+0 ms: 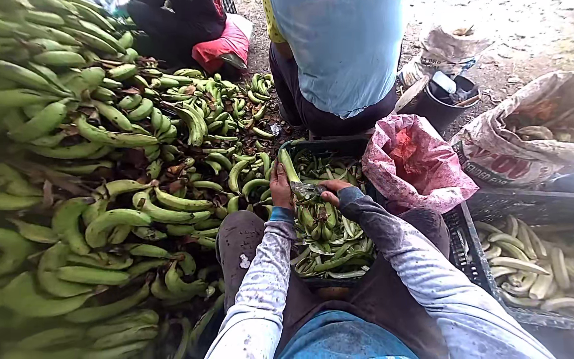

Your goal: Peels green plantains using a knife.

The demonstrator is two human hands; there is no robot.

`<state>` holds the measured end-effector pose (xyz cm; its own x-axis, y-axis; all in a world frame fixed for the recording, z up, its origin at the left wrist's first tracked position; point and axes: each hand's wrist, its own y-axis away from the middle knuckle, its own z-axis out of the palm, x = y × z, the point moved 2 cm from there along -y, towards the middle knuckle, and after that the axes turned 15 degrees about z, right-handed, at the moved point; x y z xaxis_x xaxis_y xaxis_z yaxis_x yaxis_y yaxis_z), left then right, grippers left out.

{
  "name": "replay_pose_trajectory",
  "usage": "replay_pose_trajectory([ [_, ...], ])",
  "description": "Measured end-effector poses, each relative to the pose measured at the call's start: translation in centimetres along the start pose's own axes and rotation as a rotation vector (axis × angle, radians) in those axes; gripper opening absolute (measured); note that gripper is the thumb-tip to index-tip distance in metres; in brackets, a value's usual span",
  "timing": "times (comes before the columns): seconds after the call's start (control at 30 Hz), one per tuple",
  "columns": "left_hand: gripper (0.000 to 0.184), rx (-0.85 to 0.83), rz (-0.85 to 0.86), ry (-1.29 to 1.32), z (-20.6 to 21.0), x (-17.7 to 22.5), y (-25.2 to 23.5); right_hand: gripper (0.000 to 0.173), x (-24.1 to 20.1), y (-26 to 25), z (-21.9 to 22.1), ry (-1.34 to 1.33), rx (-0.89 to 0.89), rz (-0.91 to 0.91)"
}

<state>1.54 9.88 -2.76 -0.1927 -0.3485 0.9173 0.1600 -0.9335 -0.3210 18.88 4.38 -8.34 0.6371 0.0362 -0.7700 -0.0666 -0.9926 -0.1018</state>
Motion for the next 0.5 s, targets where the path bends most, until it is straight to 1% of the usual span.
replay_pose_trajectory([
  [0.07,0.047,-0.136,-0.17,0.033,0.4,0.5,2.1,0.044,-1.5,0.1,-2.1,0.142,0.084,0.062],
  [0.13,0.043,-0.345,-0.396,0.026,0.8,1.1,4.0,0.046,-4.2,0.0,-5.5,0.262,0.112,0.269],
  [0.17,0.044,-0.455,-0.481,0.038,1.2,1.4,4.5,0.049,-4.8,-0.4,-6.7,0.289,0.125,0.389],
  [0.2,0.045,-0.523,-0.522,0.05,1.3,1.5,4.8,0.051,-4.9,-0.8,-7.3,0.275,0.133,0.491],
  [0.23,0.045,-0.514,-0.53,0.073,1.2,1.4,4.8,0.053,-4.8,-0.9,-7.4,0.23,0.119,0.555],
  [0.27,0.045,-0.443,-0.504,0.088,1.0,1.1,4.7,0.053,-4.8,-0.8,-7.2,0.193,0.091,0.559],
  [0.3,0.047,-0.341,-0.444,0.078,0.5,0.8,4.4,0.053,-4.8,-0.3,-6.5,0.176,0.083,0.5],
  [0.37,0.051,-0.065,-0.281,0.04,-0.3,0.0,3.3,0.05,-3.5,0.7,-3.2,0.152,0.162,0.269],
  [0.4,0.051,0.073,-0.185,0.048,-0.6,-0.5,2.4,0.049,-3.3,1.3,-1.7,0.147,0.166,0.189],
  [0.43,0.051,0.187,-0.1,0.046,-0.7,-0.9,1.6,0.048,-4.0,2.1,-1.1,0.16,0.116,0.16],
  [0.47,0.051,0.258,-0.047,0.046,-0.8,-0.9,1.1,0.048,-5.2,2.8,-1.2,0.193,0.026,0.179],
  [0.5,0.051,0.276,-0.026,0.053,-0.7,-0.7,1.0,0.048,-5.8,3.1,-1.3,0.22,0.01,0.181],
])
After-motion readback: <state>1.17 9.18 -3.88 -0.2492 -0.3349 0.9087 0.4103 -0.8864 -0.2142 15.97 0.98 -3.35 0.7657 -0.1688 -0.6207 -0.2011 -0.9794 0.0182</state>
